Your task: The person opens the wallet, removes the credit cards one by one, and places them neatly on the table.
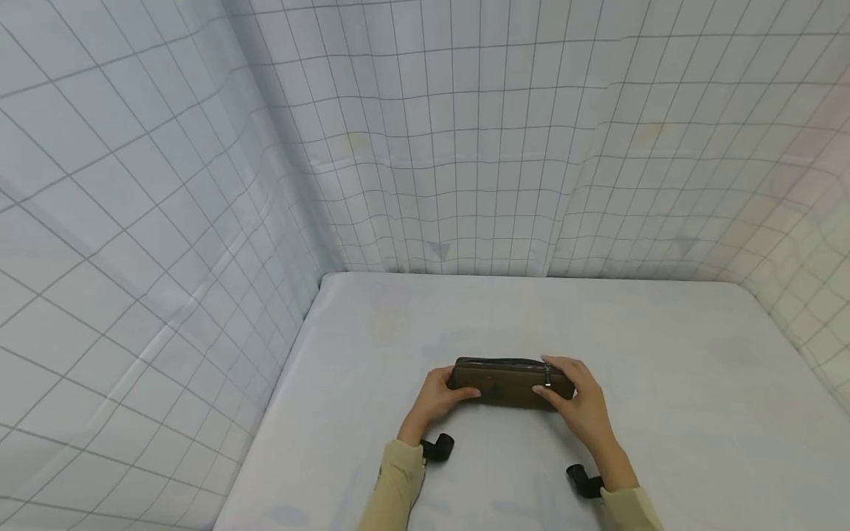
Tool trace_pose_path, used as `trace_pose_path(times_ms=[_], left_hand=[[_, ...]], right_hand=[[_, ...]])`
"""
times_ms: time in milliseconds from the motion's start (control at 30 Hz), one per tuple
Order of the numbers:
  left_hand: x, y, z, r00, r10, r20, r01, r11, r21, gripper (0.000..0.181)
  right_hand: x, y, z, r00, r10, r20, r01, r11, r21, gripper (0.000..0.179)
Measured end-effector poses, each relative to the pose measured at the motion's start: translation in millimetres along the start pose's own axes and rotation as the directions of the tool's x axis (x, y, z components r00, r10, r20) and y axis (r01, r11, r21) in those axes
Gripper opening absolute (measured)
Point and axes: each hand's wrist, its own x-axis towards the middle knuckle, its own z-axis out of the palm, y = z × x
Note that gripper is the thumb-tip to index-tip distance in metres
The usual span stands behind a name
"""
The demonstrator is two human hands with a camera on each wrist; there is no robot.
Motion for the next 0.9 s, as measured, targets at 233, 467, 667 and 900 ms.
trace_pose_path(times_ms=[233, 467, 667, 900], left_hand=[[9.4, -32.4, 9.1, 0.999, -0.029, -0.024, 0.03, 1.0, 0.001, 0.026], [8.5, -35.6, 8.7, 0.999, -0.036, -0.025, 0.036, 0.999, -0.02, 0.029], [7.9, -33.1, 8.5, 0.999, -0.027, -0.027, 0.026, 1.0, -0.001, 0.029], [6.5, -30.2, 8.3, 1.0, -0.019, -0.011, 0.019, 1.0, -0.025, 0.032]], right_hand=[[1.8, -2.2, 3.6, 0.995, -0.042, -0.09, 0.049, 0.996, 0.079, 0.047], [3.5, 1.5, 8.9, 0.978, -0.108, -0.18, 0.136, 0.979, 0.151, 0.033], [6.6, -2.8, 5.6, 0.974, -0.068, -0.215, 0.105, 0.98, 0.167, 0.024], [2.0, 34.8, 12.6, 0.948, 0.06, -0.313, 0.003, 0.981, 0.196, 0.013]])
